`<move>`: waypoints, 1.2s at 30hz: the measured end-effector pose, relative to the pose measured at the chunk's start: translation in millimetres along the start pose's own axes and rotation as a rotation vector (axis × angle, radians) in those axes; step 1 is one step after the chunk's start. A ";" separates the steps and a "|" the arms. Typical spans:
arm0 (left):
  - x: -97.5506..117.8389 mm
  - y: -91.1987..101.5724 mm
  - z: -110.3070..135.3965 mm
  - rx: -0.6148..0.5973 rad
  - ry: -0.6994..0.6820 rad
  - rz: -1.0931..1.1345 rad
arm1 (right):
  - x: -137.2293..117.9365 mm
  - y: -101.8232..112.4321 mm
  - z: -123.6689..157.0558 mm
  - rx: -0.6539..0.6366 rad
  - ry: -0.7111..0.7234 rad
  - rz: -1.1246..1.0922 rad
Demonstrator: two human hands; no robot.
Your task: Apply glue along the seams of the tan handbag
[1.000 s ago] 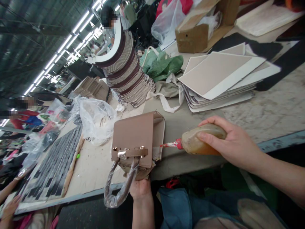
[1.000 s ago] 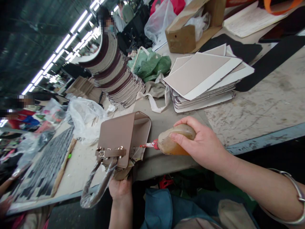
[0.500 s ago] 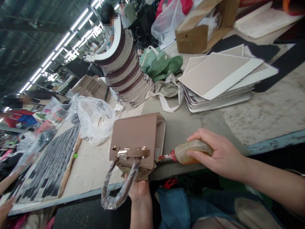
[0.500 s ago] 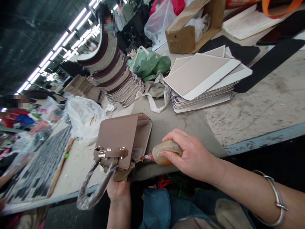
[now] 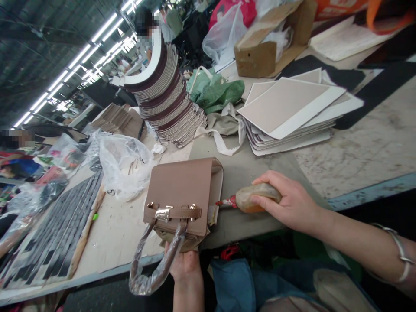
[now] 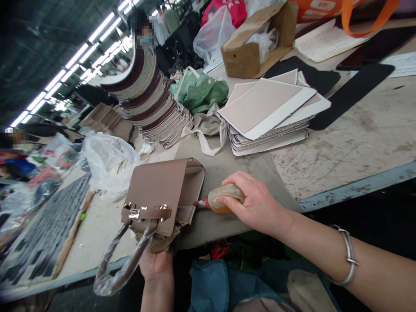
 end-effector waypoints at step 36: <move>10.8 -8.0 3.9 -0.076 -0.083 -0.006 | 30.8 -2.7 -8.7 0.038 -0.154 -0.023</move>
Point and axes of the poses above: each hand's wrist, its own z-axis away from the middle knuckle, its own y-axis out of the back of the hand, x = y × z, the point moved 9 cm from there along -z, towards the middle knuckle, and after that the axes turned 2 degrees about -y, right-handed, at the moved point
